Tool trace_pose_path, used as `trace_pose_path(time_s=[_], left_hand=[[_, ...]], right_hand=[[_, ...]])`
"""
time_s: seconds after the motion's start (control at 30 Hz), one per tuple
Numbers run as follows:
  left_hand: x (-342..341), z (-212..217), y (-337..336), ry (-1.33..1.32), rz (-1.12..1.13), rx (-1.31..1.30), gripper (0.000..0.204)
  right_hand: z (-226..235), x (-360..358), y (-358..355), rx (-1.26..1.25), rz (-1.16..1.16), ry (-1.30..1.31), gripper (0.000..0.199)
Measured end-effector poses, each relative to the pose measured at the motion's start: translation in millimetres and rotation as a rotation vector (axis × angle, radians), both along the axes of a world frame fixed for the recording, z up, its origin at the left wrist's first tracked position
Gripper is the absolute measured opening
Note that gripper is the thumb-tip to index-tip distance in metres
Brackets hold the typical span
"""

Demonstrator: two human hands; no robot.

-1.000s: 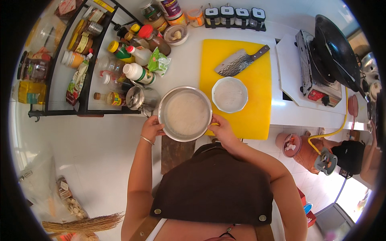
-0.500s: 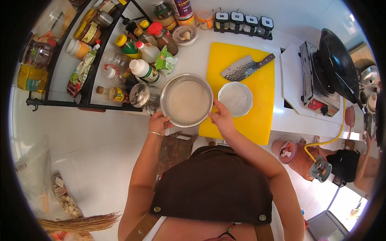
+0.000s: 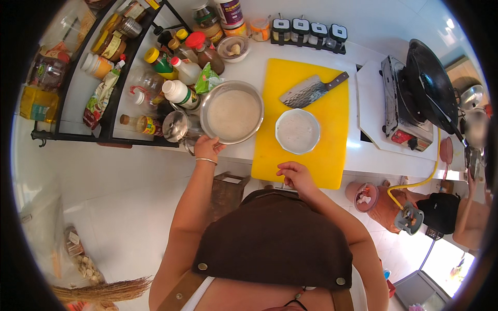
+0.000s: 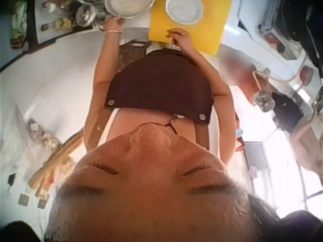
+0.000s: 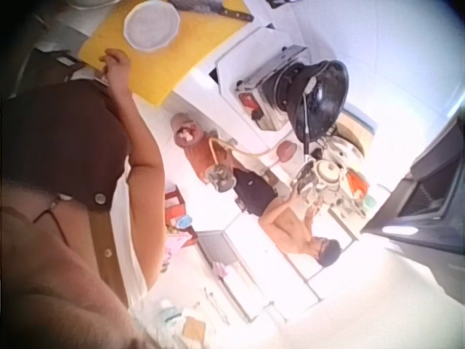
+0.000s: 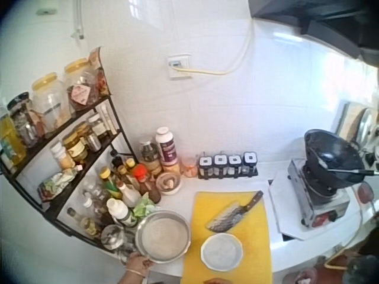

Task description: The person stirs a mixture of eggs, ham, and onions in a wok using a spatula, pours water from a small pink pot, transfers the cooked food onto a plate, and then rinses a metal bowl and a blue bowl in the sink.

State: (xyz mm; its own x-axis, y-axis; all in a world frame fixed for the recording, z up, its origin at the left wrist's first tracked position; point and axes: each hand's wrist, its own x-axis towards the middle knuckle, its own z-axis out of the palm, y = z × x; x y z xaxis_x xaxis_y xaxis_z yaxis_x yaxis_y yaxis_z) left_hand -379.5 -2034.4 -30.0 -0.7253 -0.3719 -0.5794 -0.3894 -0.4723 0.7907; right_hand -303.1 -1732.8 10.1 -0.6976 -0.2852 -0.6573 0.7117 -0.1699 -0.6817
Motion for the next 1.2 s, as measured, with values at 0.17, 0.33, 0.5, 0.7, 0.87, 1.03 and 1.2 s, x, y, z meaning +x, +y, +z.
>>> trace_pose_path(time_s=[0.17, 0.33, 0.5, 0.7, 0.87, 1.03, 1.2], left_hand=[[5.5, -16.8, -4.1, 0.074, 0.08, 0.031, 0.008], [36.6, -25.9, 26.4, 0.0, 0.077, 0.254, 0.017], [67.1, -12.0, 113.5, -0.028, -0.37, 0.465, 0.019], [49.0, -19.9, 176.8, 0.018, -0.448, 0.661, 0.028], [39.3, -27.3, 197.0, 0.032, -0.313, 0.635, 0.034], [37.2, -34.5, 200.2, 0.026, -0.21, 0.637, 0.037], [39.1, -25.6, 198.4, -0.007, -0.197, 0.589, 0.034]], right_hand=[[-15.1, 10.1, 34.1, 0.062, -0.057, -0.044, 0.021], [-33.3, 28.2, 65.2, 0.071, -0.099, -0.126, 0.02], [-32.9, 39.4, 88.9, 0.077, -0.102, -0.148, 0.02], [-25.8, 36.3, 112.0, 0.073, -0.109, -0.111, 0.02], [-28.7, 35.9, 137.7, 0.076, -0.131, -0.082, 0.021], [-29.2, 43.0, 162.3, 0.075, -0.131, -0.098, 0.021], [-24.8, 49.0, 175.2, 0.039, -0.123, -0.092, 0.019]])
